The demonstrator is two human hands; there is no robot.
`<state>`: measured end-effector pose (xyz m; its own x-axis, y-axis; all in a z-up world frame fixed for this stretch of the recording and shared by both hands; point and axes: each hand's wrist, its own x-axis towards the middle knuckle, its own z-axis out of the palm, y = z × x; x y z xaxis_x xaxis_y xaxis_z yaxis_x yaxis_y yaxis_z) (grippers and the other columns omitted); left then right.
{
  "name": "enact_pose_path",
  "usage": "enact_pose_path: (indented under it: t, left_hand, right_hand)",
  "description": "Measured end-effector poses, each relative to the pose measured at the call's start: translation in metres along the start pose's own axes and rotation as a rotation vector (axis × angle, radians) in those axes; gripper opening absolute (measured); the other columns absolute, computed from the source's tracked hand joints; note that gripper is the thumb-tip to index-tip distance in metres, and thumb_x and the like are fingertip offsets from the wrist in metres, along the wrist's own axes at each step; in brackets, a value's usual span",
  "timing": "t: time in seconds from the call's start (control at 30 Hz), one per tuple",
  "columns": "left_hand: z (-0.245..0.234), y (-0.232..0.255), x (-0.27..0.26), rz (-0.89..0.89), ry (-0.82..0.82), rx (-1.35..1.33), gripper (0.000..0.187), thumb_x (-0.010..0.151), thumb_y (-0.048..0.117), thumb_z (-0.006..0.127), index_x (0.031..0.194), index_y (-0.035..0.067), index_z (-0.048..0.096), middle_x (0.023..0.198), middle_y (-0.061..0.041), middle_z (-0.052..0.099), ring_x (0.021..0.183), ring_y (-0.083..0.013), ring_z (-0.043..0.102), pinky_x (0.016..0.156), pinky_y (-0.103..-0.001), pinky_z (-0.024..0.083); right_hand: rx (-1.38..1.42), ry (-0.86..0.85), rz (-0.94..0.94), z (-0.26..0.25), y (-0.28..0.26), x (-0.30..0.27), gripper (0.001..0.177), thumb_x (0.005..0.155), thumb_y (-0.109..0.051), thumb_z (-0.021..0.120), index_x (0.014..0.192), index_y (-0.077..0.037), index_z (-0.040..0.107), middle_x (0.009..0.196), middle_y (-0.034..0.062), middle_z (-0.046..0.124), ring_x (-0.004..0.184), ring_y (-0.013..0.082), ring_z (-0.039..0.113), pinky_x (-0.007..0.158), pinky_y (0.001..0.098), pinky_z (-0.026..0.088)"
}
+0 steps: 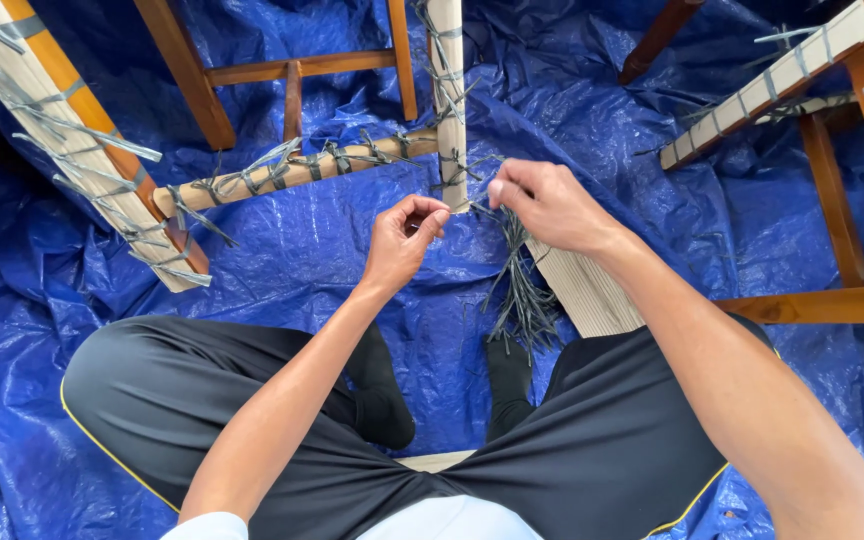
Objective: Weaving and tying plastic strips onto the rungs of wooden chair frames.
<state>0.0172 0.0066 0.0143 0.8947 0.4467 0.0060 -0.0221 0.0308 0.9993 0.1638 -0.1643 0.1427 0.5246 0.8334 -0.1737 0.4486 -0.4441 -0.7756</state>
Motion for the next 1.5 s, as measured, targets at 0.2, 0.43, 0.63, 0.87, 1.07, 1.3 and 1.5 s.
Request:
enact_pose_path:
  t: [0.2,0.43,0.63,0.87,1.07,1.3,1.5]
  left_hand:
    - [0.002,-0.098,0.014,-0.065,0.124,-0.021,0.012,0.098,0.015,0.071,0.097,0.004,0.071,0.081,0.001,0.069,0.072,-0.0051,0.062,0.066,-0.022,0.050]
    - [0.077,-0.252,-0.001,-0.215,-0.033,0.178,0.017,0.089,0.020,0.075,0.101,0.008,0.076,0.091,-0.003,0.076,0.082,-0.0124,0.069,0.077,-0.029,0.056]
    - [0.146,-0.281,0.001,-0.302,-0.192,0.611,0.046,0.078,0.050,0.081,0.115,0.023,0.079,0.129,-0.015,0.072,0.128,-0.0328,0.060,0.111,-0.042,0.043]
    - [0.172,-0.261,0.011,-0.663,-0.303,0.725,0.058,0.078,0.059,0.075,0.133,0.040,0.068,0.167,-0.017,0.024,0.156,-0.0370,0.012,0.124,-0.058,0.014]
    - [0.173,-0.262,0.019,-0.707,-0.359,0.757,0.070,0.078,0.059,0.077,0.141,0.031,0.060,0.163,-0.010,0.035,0.153,-0.0338,0.020,0.123,-0.054,0.019]
    - [0.138,-0.252,0.027,-0.461,-0.096,0.583,0.042,0.079,0.044,0.079,0.113,0.020,0.079,0.127,-0.013,0.070,0.124,-0.0311,0.062,0.106,-0.042,0.048]
    - [0.076,-0.229,0.032,-0.190,-0.078,0.451,0.019,0.085,0.022,0.073,0.101,0.014,0.078,0.105,-0.012,0.077,0.104,-0.0271,0.073,0.094,-0.038,0.054]
  right_hand:
    - [0.055,0.291,-0.025,-0.020,0.015,-0.002,0.024,0.104,-0.020,0.058,0.091,-0.003,0.068,0.062,-0.0008,0.050,0.057,0.0058,0.043,0.051,0.0288,0.036]
    - [0.118,0.494,-0.038,-0.036,0.020,-0.001,0.025,0.107,-0.019,0.057,0.091,-0.004,0.068,0.064,-0.0060,0.050,0.058,0.0026,0.041,0.051,0.0261,0.032]
    - [0.035,0.572,-0.071,-0.043,-0.003,0.001,0.024,0.105,-0.018,0.060,0.089,-0.003,0.070,0.059,-0.0032,0.049,0.055,0.0042,0.040,0.048,0.0279,0.031]
    - [-0.124,0.559,-0.199,-0.045,-0.025,0.001,0.021,0.104,-0.020,0.062,0.095,-0.003,0.068,0.062,0.0111,0.059,0.053,0.0207,0.060,0.050,0.0360,0.043]
    - [-0.210,0.472,-0.242,-0.043,-0.041,0.005,0.020,0.103,-0.021,0.062,0.094,-0.004,0.064,0.064,0.0152,0.063,0.059,0.0331,0.067,0.052,0.0428,0.047]
    - [-0.214,0.431,-0.246,-0.041,-0.024,0.014,0.020,0.103,-0.021,0.062,0.094,-0.004,0.064,0.065,0.0162,0.064,0.061,0.0353,0.067,0.053,0.0438,0.048]
    - [-0.117,0.407,-0.034,-0.051,-0.006,0.021,0.020,0.102,-0.021,0.063,0.094,-0.004,0.070,0.058,0.0120,0.062,0.048,0.0222,0.061,0.049,0.0373,0.045]
